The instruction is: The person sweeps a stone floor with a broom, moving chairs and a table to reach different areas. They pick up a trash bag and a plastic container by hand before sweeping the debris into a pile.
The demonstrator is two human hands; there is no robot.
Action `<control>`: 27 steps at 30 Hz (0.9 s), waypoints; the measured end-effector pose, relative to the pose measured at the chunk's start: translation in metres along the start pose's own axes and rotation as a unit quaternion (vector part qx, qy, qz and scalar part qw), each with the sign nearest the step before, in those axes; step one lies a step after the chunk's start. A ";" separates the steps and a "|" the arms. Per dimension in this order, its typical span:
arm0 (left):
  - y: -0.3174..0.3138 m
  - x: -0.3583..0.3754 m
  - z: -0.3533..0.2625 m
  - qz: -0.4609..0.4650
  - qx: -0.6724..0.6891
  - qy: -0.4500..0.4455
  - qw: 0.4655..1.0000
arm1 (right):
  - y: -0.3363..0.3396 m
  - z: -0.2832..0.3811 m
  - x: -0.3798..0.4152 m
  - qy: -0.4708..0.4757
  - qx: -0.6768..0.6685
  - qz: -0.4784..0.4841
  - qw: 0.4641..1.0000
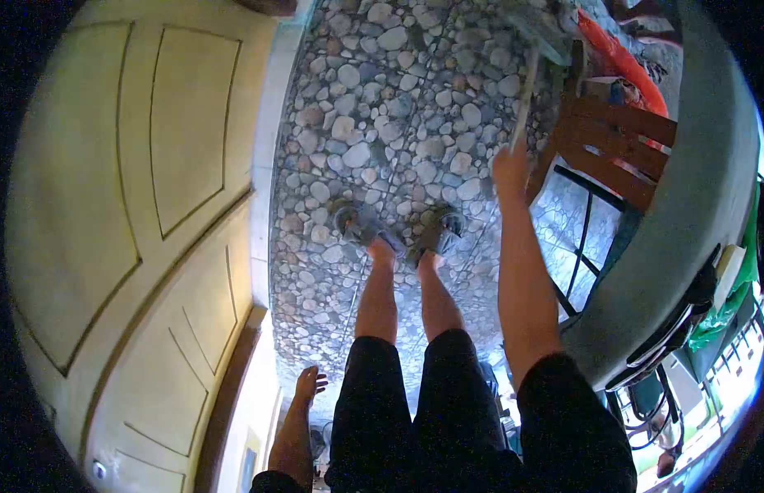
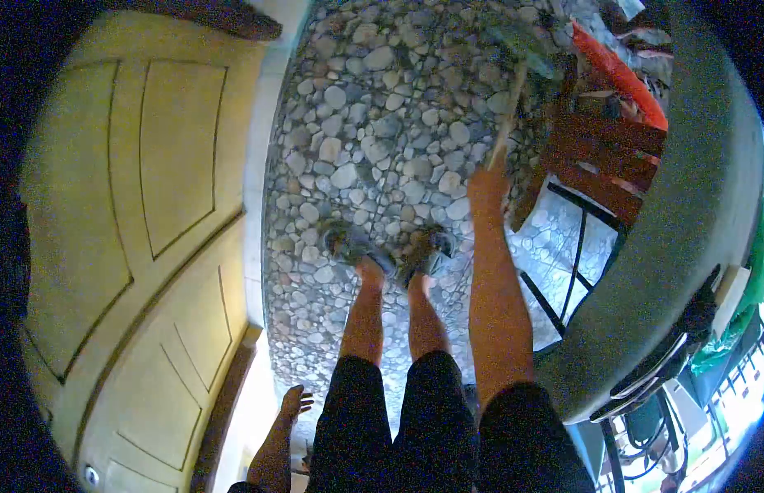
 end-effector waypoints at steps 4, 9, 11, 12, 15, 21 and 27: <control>-0.018 0.001 0.048 -0.016 0.045 0.003 0.999 | -0.056 -0.026 -0.047 0.102 0.305 0.005 0.947; -0.019 -0.080 0.171 0.089 0.113 -0.077 0.987 | -0.105 -0.060 0.150 -0.021 0.079 0.062 0.995; -0.050 -0.061 0.172 0.101 0.114 -0.111 0.982 | -0.085 -0.040 0.233 -0.078 0.134 0.225 0.962; -0.056 -0.047 0.168 0.101 0.104 -0.138 0.980 | -0.088 -0.048 0.266 0.024 0.152 0.156 0.976; -0.063 -0.008 0.148 0.093 0.086 -0.221 0.967 | -0.060 -0.037 0.288 0.068 0.077 0.131 0.986; -0.025 0.001 0.212 0.004 0.137 0.005 0.991 | 0.017 0.057 0.205 -0.004 -0.115 0.112 0.987; 0.010 -0.019 0.329 -0.025 0.254 0.019 0.967 | -0.138 0.126 -0.024 0.061 0.066 0.023 0.996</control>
Point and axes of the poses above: each hand's wrist, its own x-axis away from the middle knuckle, its own y-axis out of the back of the hand, z = x × y, the point moved 4 cm from there along -x, towards the middle knuckle, and after that the axes turned 15 degrees about x, right-handed, at the moved point
